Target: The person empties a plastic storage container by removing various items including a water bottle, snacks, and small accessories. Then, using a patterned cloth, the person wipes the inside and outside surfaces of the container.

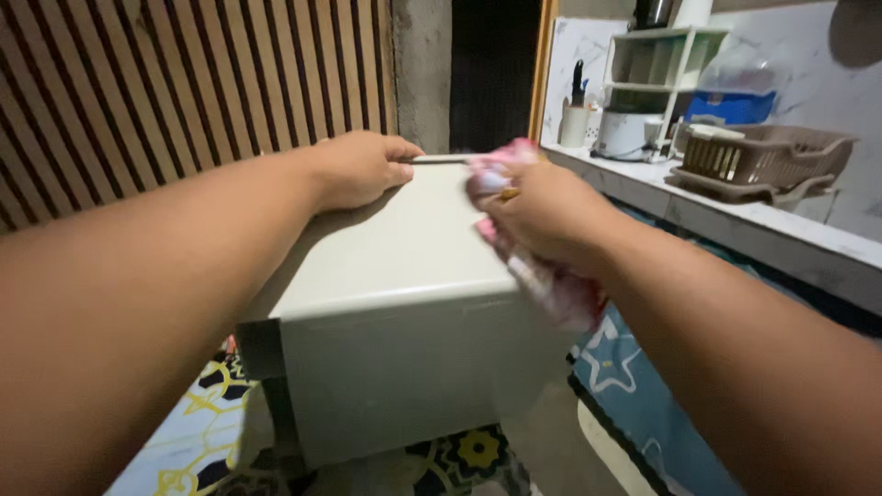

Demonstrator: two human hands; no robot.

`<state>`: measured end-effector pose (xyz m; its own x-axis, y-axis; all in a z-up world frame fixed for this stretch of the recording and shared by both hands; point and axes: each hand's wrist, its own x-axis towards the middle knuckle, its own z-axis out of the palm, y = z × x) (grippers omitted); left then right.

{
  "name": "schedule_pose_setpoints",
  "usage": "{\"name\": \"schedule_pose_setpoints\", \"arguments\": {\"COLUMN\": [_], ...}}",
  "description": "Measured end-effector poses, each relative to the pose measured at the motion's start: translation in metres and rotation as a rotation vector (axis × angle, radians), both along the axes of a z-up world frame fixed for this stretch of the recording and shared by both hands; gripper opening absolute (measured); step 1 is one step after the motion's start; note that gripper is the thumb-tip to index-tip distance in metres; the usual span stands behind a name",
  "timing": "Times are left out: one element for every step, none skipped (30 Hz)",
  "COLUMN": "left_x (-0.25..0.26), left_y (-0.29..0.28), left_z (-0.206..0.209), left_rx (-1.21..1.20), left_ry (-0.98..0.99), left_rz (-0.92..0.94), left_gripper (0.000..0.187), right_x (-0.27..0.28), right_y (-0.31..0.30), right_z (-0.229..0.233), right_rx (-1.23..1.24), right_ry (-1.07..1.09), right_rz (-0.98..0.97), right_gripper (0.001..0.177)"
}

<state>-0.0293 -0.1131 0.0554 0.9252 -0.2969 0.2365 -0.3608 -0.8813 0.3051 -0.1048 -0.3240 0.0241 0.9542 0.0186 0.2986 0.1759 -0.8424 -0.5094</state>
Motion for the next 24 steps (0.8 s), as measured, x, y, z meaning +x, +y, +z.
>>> {"name": "schedule_pose_setpoints", "arguments": {"left_x": [-0.002,-0.003,-0.003,-0.001,0.002,0.004,0.006,0.007,0.005,0.003,-0.001,-0.004,-0.007,-0.008,-0.009,-0.008,-0.007,-0.005,-0.001,0.002,0.006,0.008,0.01,0.01], "left_y": [-0.001,0.0,-0.001,-0.001,0.001,0.003,0.001,-0.003,-0.004,-0.004,-0.004,-0.003,-0.003,-0.005,-0.006,-0.006,-0.005,-0.004,-0.004,-0.004,-0.004,-0.004,-0.004,-0.005], "left_z": [0.001,0.002,0.002,0.003,0.003,0.003,0.001,-0.001,0.0,0.002,0.002,0.003,0.003,0.003,0.004,0.004,0.003,0.002,0.002,0.001,0.0,-0.001,0.0,0.002], "left_rx": [0.018,0.035,0.052,0.069,0.06,0.052,0.047,0.034,0.021,0.008,0.007,0.007,0.006,0.007,0.007,0.007,0.014,0.022,0.032,0.024,0.016,0.007,0.022,0.037], "left_ry": [-0.004,-0.016,-0.025,-0.035,-0.056,-0.076,-0.089,-0.053,-0.017,0.018,0.017,0.015,0.012,0.02,0.029,0.039,0.022,0.006,-0.01,-0.009,-0.009,-0.009,-0.021,-0.032], "left_rz": [0.039,0.031,0.019,0.007,-0.031,-0.07,-0.11,-0.082,-0.049,-0.016,-0.011,-0.006,-0.001,0.008,0.019,0.03,0.019,0.007,-0.007,-0.029,-0.05,-0.072,-0.084,-0.095], "left_gripper": [0.043,0.043,0.043,0.044,0.044,0.044,0.045,0.044,0.044,0.044,0.044,0.044,0.044,0.044,0.044,0.044,0.044,0.044,0.044,0.044,0.043,0.043,0.044,0.045], "right_x": [0.005,0.012,0.018,0.022,0.022,0.02,0.016,0.013,0.011,0.012,0.014,0.017,0.022,0.028,0.034,0.041,0.046,0.047,0.042,0.033,0.018,0.003,-0.007,-0.012], "right_y": [-0.004,0.0,0.005,0.008,0.01,0.014,0.017,0.019,0.018,0.012,0.002,-0.011,-0.024,-0.035,-0.04,-0.038,-0.031,-0.023,-0.012,0.001,0.013,0.022,0.028,0.029], "right_z": [0.003,0.004,0.004,0.005,0.002,-0.003,-0.013,-0.021,-0.026,-0.026,-0.023,-0.019,-0.015,-0.012,-0.013,-0.016,-0.02,-0.022,-0.024,-0.025,-0.026,-0.025,-0.02,-0.014], "right_rx": [-0.072,-0.23,-0.386,-0.543,-0.495,-0.448,-0.397,-0.344,-0.292,-0.124,0.04,0.204,0.366,0.527,0.686,0.319,-0.045,-0.41,-0.494,-0.445,-0.347,-0.248,-0.154,-0.089], "right_ry": [-0.088,-0.075,-0.058,-0.039,-0.093,-0.147,-0.194,-0.242,-0.293,-0.221,-0.147,-0.073,0.001,0.076,0.153,0.005,-0.138,-0.28,-0.29,-0.218,-0.108,0.0,0.075,0.13], "right_rz": [-0.017,-0.066,-0.122,-0.179,-0.107,-0.036,0.034,0.104,0.177,0.142,0.116,0.089,0.062,0.034,0.006,0.097,0.183,0.267,0.271,0.233,0.167,0.11,0.077,0.062], "right_gripper": [0.035,0.034,0.033,0.031,0.03,0.029,0.029,0.03,0.031,0.029,0.028,0.026,0.024,0.023,0.022,0.019,0.016,0.013,0.015,0.017,0.02,0.023,0.027,0.03]}}
